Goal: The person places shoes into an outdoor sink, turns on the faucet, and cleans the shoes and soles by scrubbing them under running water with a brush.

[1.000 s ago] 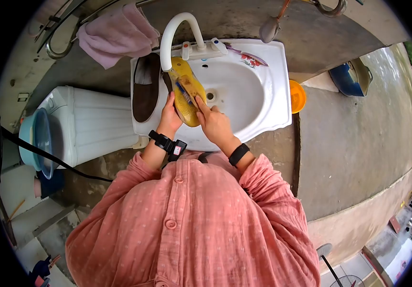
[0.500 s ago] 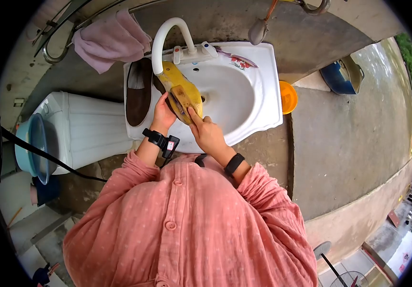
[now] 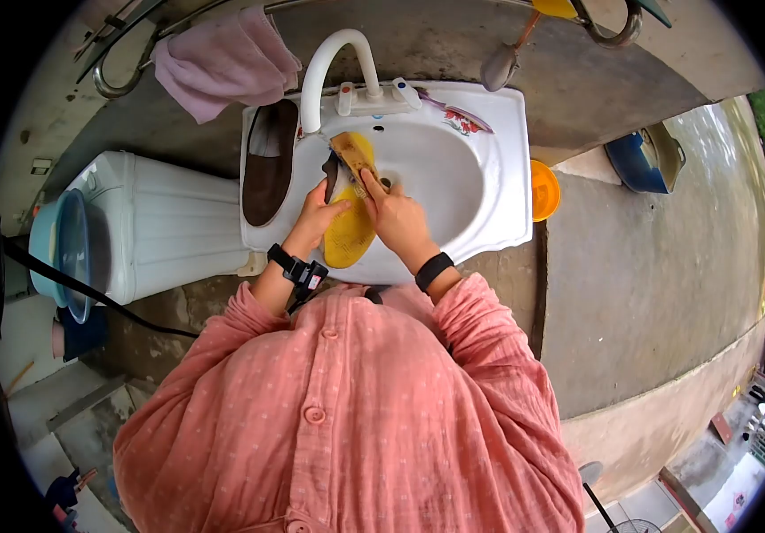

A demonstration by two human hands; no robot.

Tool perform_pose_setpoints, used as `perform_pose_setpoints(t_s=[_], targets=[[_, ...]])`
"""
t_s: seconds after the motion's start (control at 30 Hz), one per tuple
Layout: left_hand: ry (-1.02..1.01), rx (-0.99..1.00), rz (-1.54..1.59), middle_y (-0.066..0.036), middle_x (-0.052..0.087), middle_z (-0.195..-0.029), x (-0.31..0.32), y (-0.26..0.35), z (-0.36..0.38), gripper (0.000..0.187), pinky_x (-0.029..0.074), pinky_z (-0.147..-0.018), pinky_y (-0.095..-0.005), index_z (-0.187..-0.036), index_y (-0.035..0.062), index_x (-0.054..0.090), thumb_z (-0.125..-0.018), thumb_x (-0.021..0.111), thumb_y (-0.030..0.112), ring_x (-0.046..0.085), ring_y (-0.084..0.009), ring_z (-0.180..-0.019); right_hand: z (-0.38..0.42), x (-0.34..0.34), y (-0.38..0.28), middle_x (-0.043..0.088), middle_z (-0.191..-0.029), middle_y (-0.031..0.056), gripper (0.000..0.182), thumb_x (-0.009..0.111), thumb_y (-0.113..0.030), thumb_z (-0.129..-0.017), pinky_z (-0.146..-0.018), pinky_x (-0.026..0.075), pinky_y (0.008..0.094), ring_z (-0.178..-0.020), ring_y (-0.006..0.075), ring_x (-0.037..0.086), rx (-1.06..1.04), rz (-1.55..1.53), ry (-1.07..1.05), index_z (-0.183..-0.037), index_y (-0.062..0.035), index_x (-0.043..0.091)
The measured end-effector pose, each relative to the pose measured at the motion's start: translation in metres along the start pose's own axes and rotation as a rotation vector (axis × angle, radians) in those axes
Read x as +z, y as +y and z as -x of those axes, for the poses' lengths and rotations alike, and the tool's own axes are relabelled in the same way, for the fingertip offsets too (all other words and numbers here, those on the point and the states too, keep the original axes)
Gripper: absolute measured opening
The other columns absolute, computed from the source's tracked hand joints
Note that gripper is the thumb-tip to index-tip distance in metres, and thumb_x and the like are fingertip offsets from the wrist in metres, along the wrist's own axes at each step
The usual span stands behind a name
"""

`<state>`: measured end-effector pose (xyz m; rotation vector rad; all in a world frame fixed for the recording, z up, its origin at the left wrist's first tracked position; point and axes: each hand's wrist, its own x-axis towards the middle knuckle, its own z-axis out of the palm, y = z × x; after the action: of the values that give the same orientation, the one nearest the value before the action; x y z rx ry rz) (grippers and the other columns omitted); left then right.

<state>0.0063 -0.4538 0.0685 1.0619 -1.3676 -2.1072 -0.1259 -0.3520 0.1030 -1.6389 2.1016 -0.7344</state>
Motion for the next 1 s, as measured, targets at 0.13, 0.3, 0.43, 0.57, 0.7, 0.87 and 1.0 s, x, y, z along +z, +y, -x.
perform_pose_setpoints(t_s=[0.13,0.3,0.43,0.57,0.7,0.87,1.0], targets=[[0.149,0.134,-0.225,-0.006,0.058,-0.101,0.0,-0.006,0.0,0.04,0.044,-0.079,-0.0261,-0.11,-0.003,0.048,-0.071,0.054,-0.01,0.055,-0.0135,-0.091,0.012,0.006,-0.017,0.053,-0.073,0.0192,0.045,0.051,-0.023,-0.083,-0.052,0.045,0.0421,-0.055,0.035,0.055,0.022,0.009,0.004,-0.127,-0.018,0.042],[0.114,0.183,-0.319,-0.009,0.06,-0.096,-0.004,-0.017,0.007,0.038,0.045,-0.077,-0.0269,-0.105,-0.0037,0.052,-0.068,0.05,-0.011,0.057,-0.0165,-0.087,-0.011,0.013,-0.012,0.053,-0.071,0.0197,0.045,0.05,-0.022,-0.083,-0.052,0.045,0.0429,-0.055,0.0359,0.054,0.069,-0.002,0.061,-0.127,-0.0174,0.042],[0.203,0.26,-0.561,-0.015,0.063,-0.087,-0.024,-0.036,-0.007,0.038,0.045,-0.074,-0.0284,-0.103,-0.0014,0.056,-0.065,0.051,-0.005,0.061,-0.0242,-0.079,0.004,0.008,-0.023,0.053,-0.068,0.0214,0.044,0.05,-0.023,-0.083,-0.055,0.046,0.0432,-0.056,0.0357,0.055,0.089,0.014,0.025,-0.126,-0.017,0.043],[0.145,0.186,-0.62,-0.014,0.064,-0.086,-0.016,-0.026,0.006,0.044,0.045,-0.072,-0.0282,-0.108,-0.0001,0.054,-0.065,0.056,0.002,0.062,-0.0249,-0.08,-0.03,0.017,0.012,0.055,-0.068,0.0214,0.042,0.05,-0.023,-0.082,-0.055,0.045,0.0433,-0.059,0.0364,0.055,0.164,-0.024,0.157,-0.123,-0.0156,0.046],[0.305,0.445,-0.715,-0.012,0.063,-0.087,-0.029,-0.044,0.004,0.038,0.045,-0.072,-0.0265,-0.102,-0.0052,0.054,-0.065,0.058,0.001,0.06,-0.0201,-0.073,-0.027,0.005,0.012,0.059,-0.076,0.0142,0.043,0.048,-0.02,-0.086,-0.066,0.045,0.0338,-0.066,0.0254,0.057,0.218,-0.466,0.184,-0.128,-0.011,0.042],[0.072,0.066,-0.041,-0.004,0.06,-0.09,-0.02,0.012,0.006,0.018,0.046,-0.065,-0.0224,-0.093,-0.003,0.057,-0.075,0.058,0.001,0.057,-0.0097,-0.073,-0.021,0.014,0.008,0.058,-0.1,0.0177,0.042,0.047,-0.017,-0.087,-0.076,0.042,0.0293,-0.084,0.0238,0.055,0.183,-0.814,0.205,-0.128,-0.0079,0.04],[0.105,-0.006,0.288,-0.006,0.061,-0.088,-0.022,0.007,-0.018,0.016,0.046,-0.067,-0.0251,-0.092,-0.0006,0.058,-0.085,0.055,0.014,0.057,-0.0121,-0.074,-0.02,0.013,0.008,0.056,-0.088,0.0065,0.044,0.048,-0.018,-0.089,-0.072,0.04,0.025,-0.073,0.0124,0.046,0.175,-0.768,0.146,-0.13,-0.0055,0.038]])
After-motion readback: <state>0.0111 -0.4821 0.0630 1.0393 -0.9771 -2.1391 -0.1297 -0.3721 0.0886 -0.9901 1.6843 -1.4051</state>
